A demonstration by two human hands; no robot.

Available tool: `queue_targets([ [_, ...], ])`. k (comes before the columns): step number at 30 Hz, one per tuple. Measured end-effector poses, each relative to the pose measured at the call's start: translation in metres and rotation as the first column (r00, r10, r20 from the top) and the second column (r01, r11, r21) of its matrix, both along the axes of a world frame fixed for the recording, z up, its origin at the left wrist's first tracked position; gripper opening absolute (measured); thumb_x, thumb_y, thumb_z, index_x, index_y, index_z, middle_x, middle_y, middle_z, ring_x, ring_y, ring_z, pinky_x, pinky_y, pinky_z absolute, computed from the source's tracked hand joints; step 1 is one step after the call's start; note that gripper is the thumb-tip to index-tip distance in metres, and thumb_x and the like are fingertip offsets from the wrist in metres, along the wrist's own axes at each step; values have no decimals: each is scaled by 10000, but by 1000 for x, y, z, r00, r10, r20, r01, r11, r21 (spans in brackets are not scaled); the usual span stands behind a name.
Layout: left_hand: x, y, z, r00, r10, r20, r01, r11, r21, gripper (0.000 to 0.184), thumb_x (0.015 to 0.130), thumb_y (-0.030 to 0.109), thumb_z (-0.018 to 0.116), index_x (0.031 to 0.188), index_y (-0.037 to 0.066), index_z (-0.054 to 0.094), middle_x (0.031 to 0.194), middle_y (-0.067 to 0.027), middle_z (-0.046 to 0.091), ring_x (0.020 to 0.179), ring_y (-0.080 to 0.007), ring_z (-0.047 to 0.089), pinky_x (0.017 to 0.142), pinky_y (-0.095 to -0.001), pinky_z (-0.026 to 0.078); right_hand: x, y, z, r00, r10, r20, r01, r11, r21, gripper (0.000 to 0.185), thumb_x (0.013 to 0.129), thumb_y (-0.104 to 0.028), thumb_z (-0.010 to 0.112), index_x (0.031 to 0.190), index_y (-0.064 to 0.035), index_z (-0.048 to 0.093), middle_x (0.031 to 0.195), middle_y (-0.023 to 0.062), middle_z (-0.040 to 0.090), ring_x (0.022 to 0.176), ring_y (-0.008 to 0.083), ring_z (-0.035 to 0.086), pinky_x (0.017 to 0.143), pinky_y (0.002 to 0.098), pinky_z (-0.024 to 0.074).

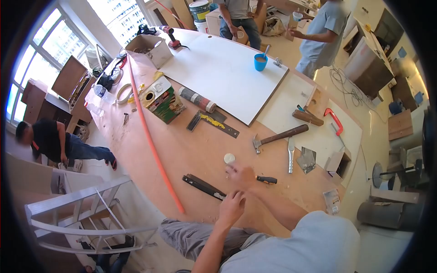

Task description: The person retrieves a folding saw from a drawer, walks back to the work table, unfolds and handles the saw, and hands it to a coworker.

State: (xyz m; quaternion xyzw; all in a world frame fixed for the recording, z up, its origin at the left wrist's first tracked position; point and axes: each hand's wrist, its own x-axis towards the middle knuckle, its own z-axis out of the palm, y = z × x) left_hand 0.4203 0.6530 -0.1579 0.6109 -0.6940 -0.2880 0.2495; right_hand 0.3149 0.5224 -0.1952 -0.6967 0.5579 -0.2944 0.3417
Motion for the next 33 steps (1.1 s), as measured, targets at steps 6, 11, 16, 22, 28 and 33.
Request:
queue_targets([
  [6,-59,-70,-62,989,133,57,-111,951,-288,432,974,245,719,1322,5,629,1458,-224,590,1338,-423,569,1133,-529,461,-76,-156,35,930,-339,142,347,937,-36,269,983,-284,730,1005,-21,785,754,129,717,686,186,665,664,382,535],
  [11,-56,-63,-99,970,155,186,-80,931,-357,426,1002,283,699,1334,22,642,1551,-209,546,1473,-387,484,1235,-560,363,-141,-376,-3,901,-433,28,433,890,-142,442,864,-408,840,1084,-30,778,945,177,776,878,327,747,792,441,580],
  [16,-53,-63,-99,974,88,206,-24,955,-295,450,1018,287,676,1378,21,631,1570,-201,543,1480,-391,487,1245,-557,351,-160,-517,-27,813,-578,-65,542,793,-277,956,691,-507,957,1395,25,591,1243,251,724,1149,384,705,995,448,555],
  [22,-51,-64,-95,963,76,259,-6,965,-262,453,1036,285,638,1399,13,623,1601,-198,515,1525,-369,443,1275,-516,321,-174,-604,-81,882,-450,139,471,835,-285,1022,614,-534,994,1363,22,576,1326,236,685,1238,377,660,1055,442,515],
  [28,-45,-67,-84,968,82,239,-27,975,-222,465,1018,269,660,1403,8,622,1596,-200,522,1512,-368,461,1271,-507,335,-145,-578,-56,789,-612,51,585,723,-367,1007,659,-582,936,1366,30,561,1344,223,670,1248,377,659,1077,447,511],
  [33,-45,-64,-83,971,90,222,-37,972,-232,448,1008,255,672,1382,10,637,1589,-201,527,1499,-371,476,1263,-511,348,-131,-543,-39,866,-495,68,477,779,-407,894,703,-489,962,1343,8,584,1236,173,707,1144,331,687,1021,418,530],
])
